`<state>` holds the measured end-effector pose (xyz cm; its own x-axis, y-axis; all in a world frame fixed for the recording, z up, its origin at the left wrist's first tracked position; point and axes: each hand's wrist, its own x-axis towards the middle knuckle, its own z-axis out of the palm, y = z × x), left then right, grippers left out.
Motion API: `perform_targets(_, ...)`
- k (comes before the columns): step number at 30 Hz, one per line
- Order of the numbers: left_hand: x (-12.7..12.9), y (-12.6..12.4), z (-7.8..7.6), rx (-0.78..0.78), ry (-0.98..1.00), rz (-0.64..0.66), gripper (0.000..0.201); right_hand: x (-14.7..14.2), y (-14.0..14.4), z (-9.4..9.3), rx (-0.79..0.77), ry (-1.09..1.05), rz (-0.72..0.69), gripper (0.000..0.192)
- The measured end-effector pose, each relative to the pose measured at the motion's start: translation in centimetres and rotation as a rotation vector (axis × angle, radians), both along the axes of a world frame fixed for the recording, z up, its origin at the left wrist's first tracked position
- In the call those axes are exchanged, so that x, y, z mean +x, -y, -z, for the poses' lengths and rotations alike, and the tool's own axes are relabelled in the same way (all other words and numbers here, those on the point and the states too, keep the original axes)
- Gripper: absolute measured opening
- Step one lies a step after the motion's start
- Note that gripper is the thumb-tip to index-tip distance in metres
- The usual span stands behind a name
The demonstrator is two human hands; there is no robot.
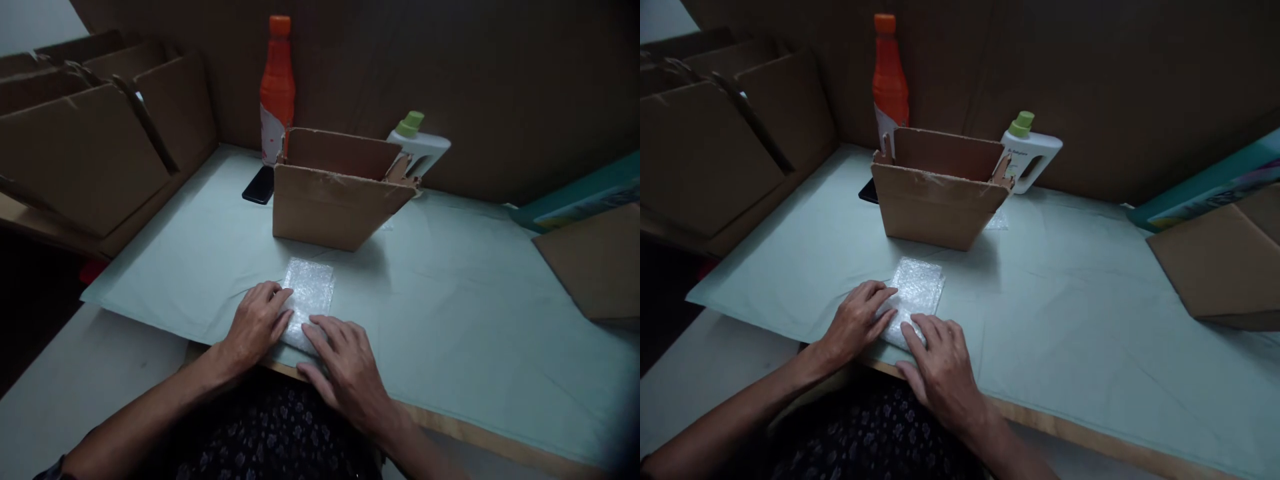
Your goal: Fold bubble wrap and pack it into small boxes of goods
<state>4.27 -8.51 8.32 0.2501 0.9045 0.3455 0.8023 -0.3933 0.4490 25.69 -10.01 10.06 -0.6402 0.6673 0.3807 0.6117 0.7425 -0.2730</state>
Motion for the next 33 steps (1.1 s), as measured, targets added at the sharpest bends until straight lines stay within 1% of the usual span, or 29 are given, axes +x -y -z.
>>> perform_targets(1,-0.2,0.2,-0.2,0.018,0.031,0.012,0.026,-0.1,-0.3,0.2,-0.024,-0.005,-0.013,0.031)
perform_targets(3,-0.8,1.0,-0.7,0.013,0.109,0.079,0.032,-0.1,-0.8,0.4,-0.111,-0.088,-0.012,0.028)
perform_targets(6,-1.6,2.2,-1.4,-0.096,0.182,0.176,0.04,0.6,-1.1,0.1,-0.383,-0.188,0.047,0.029)
perform_targets(7,-1.7,2.2,-1.4,-0.129,0.19,0.181,0.041,0.8,-1.3,0.0,-0.469,-0.183,0.072,0.03)
perform_targets(8,-1.7,2.0,-1.4,-0.151,0.193,0.173,0.04,1.1,-1.6,-0.2,-0.516,-0.166,0.094,0.03)
perform_targets(9,-1.5,1.6,-1.3,-0.16,0.187,0.154,0.039,1.3,-2.1,-0.2,-0.514,-0.142,0.115,0.03)
perform_targets(10,-1.3,0.9,-1.1,-0.16,0.169,0.127,0.038,1.4,-2.8,-0.2,-0.469,-0.114,0.137,0.03)
perform_targets(13,-0.2,-1.9,-0.6,-0.164,0.048,0.034,0.035,1.6,-5.5,0.5,-0.264,0.008,0.218,0.037)
perform_targets(14,0.2,-2.7,-0.5,-0.171,0.001,0.004,0.035,1.7,-6.5,0.7,-0.227,0.058,0.241,0.041)
perform_targets(17,0.8,-4.1,-0.3,-0.185,-0.075,-0.062,0.038,1.9,-8.5,1.3,-0.217,0.16,0.27,0.05)
perform_targets(18,0.8,-4.2,-0.2,-0.184,-0.068,-0.073,0.041,2.0,-8.8,1.5,-0.233,0.168,0.252,0.049)
perform_targets(20,0.5,-3.9,0.3,-0.187,-0.01,-0.069,0.048,2.0,-8.6,1.6,-0.277,0.127,0.167,0.038)
perform_targets(23,-0.3,-2.8,0.9,-0.242,0.164,-0.014,0.063,1.8,-7.4,1.5,-0.349,-0.046,0.012,0.021)
perform_targets(25,-0.8,-1.9,0.9,-0.312,0.301,0.036,0.072,1.7,-6.4,1.1,-0.402,-0.154,-0.047,0.016)
perform_targets(27,-1.0,-1.0,0.5,-0.379,0.394,0.081,0.076,1.9,-5.6,0.3,-0.446,-0.202,-0.068,0.016)
perform_targets(28,-0.9,-0.6,0.1,-0.399,0.412,0.103,0.076,2.0,-5.2,-0.3,-0.462,-0.202,-0.067,0.022)
perform_targets(30,-0.6,0.0,-1.0,-0.387,0.399,0.156,0.078,2.5,-4.7,-1.7,-0.495,-0.16,-0.049,0.049)
perform_targets(32,0.1,0.4,-2.3,-0.303,0.345,0.231,0.085,3.0,-4.4,-3.2,-0.508,-0.1,-0.031,0.079)
perform_targets(33,0.5,0.4,-3.0,-0.251,0.309,0.283,0.09,3.2,-4.3,-3.8,-0.498,-0.07,-0.032,0.088)
